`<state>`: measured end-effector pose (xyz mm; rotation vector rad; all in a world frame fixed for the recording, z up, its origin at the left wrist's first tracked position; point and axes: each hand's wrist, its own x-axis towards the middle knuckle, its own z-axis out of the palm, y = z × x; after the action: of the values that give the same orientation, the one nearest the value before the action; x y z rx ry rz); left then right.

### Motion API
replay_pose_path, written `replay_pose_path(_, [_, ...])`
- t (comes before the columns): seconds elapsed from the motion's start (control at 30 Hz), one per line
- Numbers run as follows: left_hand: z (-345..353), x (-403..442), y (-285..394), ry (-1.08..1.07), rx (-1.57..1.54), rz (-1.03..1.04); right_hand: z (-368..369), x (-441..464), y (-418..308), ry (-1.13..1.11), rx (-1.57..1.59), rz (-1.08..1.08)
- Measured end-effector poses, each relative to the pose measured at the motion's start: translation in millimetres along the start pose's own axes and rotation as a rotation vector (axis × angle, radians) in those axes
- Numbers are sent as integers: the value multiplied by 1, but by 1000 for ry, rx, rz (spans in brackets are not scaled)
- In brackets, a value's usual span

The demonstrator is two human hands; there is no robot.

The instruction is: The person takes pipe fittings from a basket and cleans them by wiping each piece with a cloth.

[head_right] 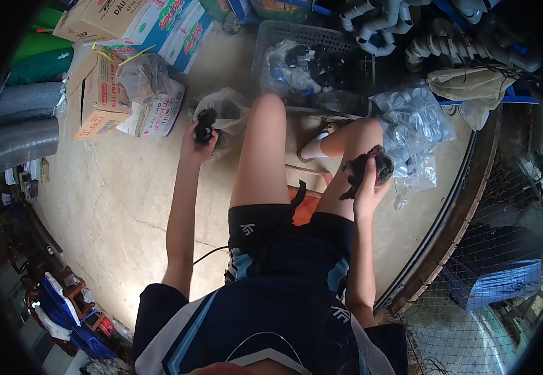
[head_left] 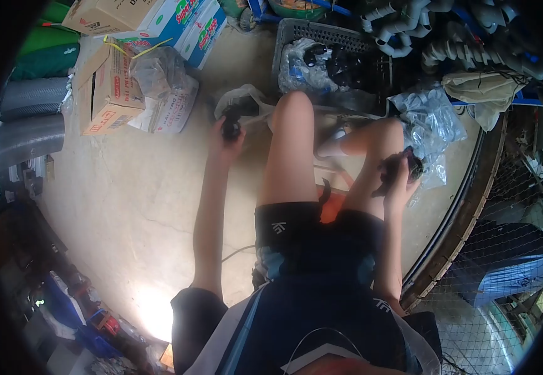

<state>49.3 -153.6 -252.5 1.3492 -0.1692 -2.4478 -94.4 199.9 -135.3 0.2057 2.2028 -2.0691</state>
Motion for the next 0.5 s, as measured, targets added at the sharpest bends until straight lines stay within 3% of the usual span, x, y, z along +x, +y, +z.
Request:
replay_pose_path(0.13, [-47, 118, 12, -53, 104, -136, 1, -4, 2, -11, -32, 35])
replay_pose_path(0.23, [-33, 156, 0, 153, 310, -3, 3, -3, -4, 35, -26, 49])
replay_pose_path(0.33, [-16, 180, -7, 353, 285, 28, 1, 10, 1, 120, 18, 135])
replay_pose_path(0.43, [-3, 188, -10, 462, 134, 50, -8, 25, 22, 183, 1, 100])
replay_pose_path(0.5, [-16, 196, -13, 413, 162, 197, -11, 33, 29, 163, 17, 150])
